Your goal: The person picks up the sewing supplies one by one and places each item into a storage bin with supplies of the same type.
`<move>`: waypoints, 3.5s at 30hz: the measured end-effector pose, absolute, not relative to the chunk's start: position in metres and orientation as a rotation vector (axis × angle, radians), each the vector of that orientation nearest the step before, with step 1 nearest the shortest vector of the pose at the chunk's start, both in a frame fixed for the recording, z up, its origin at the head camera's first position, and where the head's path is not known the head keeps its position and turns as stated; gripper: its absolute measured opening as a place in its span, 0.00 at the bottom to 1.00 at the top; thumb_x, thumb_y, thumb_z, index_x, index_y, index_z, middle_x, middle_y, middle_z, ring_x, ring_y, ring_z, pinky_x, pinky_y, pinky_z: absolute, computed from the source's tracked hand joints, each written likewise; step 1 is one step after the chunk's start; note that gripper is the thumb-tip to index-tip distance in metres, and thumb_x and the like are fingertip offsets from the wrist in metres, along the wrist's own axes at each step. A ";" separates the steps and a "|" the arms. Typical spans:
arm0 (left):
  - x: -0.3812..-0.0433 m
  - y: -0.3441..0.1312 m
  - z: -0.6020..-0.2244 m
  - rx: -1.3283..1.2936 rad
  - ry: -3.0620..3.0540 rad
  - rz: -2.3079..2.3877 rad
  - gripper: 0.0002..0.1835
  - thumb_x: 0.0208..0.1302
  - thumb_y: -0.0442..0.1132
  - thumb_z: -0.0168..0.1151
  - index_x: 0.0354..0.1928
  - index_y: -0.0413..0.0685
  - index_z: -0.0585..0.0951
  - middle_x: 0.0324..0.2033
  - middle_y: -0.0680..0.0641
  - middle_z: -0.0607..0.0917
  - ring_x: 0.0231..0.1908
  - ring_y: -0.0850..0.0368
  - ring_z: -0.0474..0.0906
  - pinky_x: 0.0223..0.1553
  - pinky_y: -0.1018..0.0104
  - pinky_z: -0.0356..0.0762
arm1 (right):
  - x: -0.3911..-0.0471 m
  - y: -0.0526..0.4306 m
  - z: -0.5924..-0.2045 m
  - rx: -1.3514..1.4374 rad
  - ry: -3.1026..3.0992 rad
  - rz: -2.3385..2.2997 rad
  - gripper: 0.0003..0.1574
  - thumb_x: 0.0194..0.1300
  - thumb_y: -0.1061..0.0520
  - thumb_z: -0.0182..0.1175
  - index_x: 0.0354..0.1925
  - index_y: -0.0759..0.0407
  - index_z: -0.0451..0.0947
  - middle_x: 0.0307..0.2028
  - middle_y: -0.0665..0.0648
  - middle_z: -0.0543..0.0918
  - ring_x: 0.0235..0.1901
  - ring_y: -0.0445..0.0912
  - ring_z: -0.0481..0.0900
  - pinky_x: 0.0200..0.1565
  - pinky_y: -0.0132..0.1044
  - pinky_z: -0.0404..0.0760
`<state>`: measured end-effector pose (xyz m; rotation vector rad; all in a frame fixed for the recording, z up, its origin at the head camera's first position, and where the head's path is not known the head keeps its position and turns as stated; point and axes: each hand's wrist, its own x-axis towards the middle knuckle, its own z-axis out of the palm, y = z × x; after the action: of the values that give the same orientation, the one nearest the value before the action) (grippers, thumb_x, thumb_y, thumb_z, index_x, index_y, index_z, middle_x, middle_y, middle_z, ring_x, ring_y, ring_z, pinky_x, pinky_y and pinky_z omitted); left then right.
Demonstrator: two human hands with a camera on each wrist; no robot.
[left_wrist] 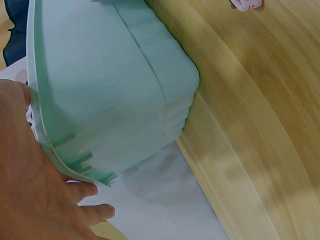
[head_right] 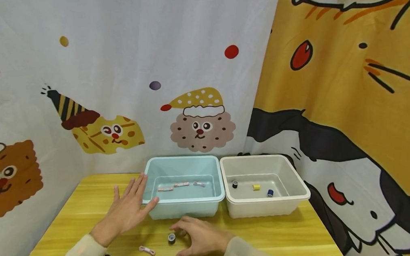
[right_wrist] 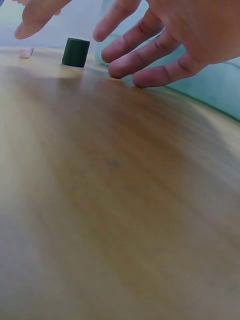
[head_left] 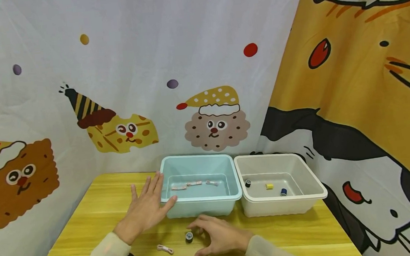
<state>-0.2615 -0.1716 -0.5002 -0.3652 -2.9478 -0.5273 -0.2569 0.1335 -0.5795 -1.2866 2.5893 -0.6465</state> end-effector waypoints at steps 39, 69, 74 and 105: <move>-0.259 -0.171 -0.501 -0.370 -2.939 -0.534 0.56 0.88 0.76 0.47 0.96 0.42 0.51 0.96 0.39 0.52 0.93 0.26 0.53 0.84 0.06 0.38 | -0.254 0.123 -0.584 -1.327 2.637 -0.960 0.11 0.73 0.57 0.82 0.50 0.48 0.90 0.44 0.42 0.90 0.41 0.27 0.86 0.46 0.18 0.86; -0.259 -0.171 -0.501 -0.363 -2.962 -0.526 0.57 0.88 0.78 0.45 0.96 0.42 0.50 0.96 0.40 0.50 0.93 0.27 0.51 0.84 0.07 0.36 | -0.246 0.139 -0.542 -1.269 2.589 -1.139 0.15 0.75 0.65 0.77 0.55 0.53 0.90 0.47 0.45 0.95 0.45 0.27 0.89 0.51 0.27 0.92; -0.260 -0.170 -0.501 -0.360 -2.948 -0.520 0.56 0.88 0.78 0.46 0.96 0.42 0.51 0.96 0.40 0.51 0.93 0.27 0.52 0.84 0.07 0.37 | -0.245 0.144 -0.529 -1.294 2.606 -1.165 0.17 0.74 0.66 0.77 0.55 0.51 0.90 0.47 0.46 0.95 0.45 0.30 0.91 0.51 0.31 0.94; -0.262 -0.173 -0.505 -0.380 -2.950 -0.597 0.58 0.87 0.80 0.44 0.97 0.44 0.48 0.97 0.40 0.49 0.93 0.25 0.50 0.83 0.05 0.34 | -0.271 0.178 -0.450 -1.437 2.860 -1.086 0.17 0.76 0.64 0.78 0.59 0.54 0.90 0.50 0.50 0.96 0.44 0.36 0.93 0.50 0.35 0.96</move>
<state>-0.2620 -0.1727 -0.5051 -0.3800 -2.9502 -0.5969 -0.2714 0.1778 -0.4503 -1.4370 2.8600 -1.0865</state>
